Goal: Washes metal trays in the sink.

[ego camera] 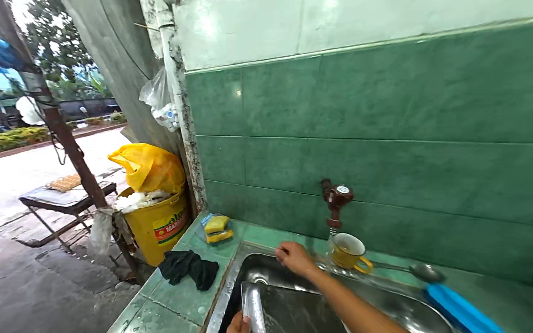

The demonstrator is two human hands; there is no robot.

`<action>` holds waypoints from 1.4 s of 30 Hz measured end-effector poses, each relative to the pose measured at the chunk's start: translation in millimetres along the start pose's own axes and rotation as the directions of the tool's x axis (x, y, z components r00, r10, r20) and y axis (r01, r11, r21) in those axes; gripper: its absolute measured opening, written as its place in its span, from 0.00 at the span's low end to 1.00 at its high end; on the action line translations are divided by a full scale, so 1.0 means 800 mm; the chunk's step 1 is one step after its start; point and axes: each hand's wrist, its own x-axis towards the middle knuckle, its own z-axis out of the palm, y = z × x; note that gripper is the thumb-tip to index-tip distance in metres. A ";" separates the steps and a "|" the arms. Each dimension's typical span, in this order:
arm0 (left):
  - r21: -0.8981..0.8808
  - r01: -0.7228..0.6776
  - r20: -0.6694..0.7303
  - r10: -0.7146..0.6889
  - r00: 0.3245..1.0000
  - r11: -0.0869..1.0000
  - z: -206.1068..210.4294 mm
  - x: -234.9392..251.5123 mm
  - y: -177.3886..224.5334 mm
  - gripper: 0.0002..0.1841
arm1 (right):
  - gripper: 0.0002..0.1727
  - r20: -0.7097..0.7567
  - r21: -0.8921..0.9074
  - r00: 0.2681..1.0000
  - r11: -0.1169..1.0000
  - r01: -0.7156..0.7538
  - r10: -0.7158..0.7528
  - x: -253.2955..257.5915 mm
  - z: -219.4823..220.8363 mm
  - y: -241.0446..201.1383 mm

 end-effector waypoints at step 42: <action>-0.131 -0.095 -0.054 0.089 0.995 0.987 -0.010 0.100 0.108 0.26 | 0.19 -0.182 0.916 0.817 0.396 -0.061 0.547 -0.184 -0.045 0.114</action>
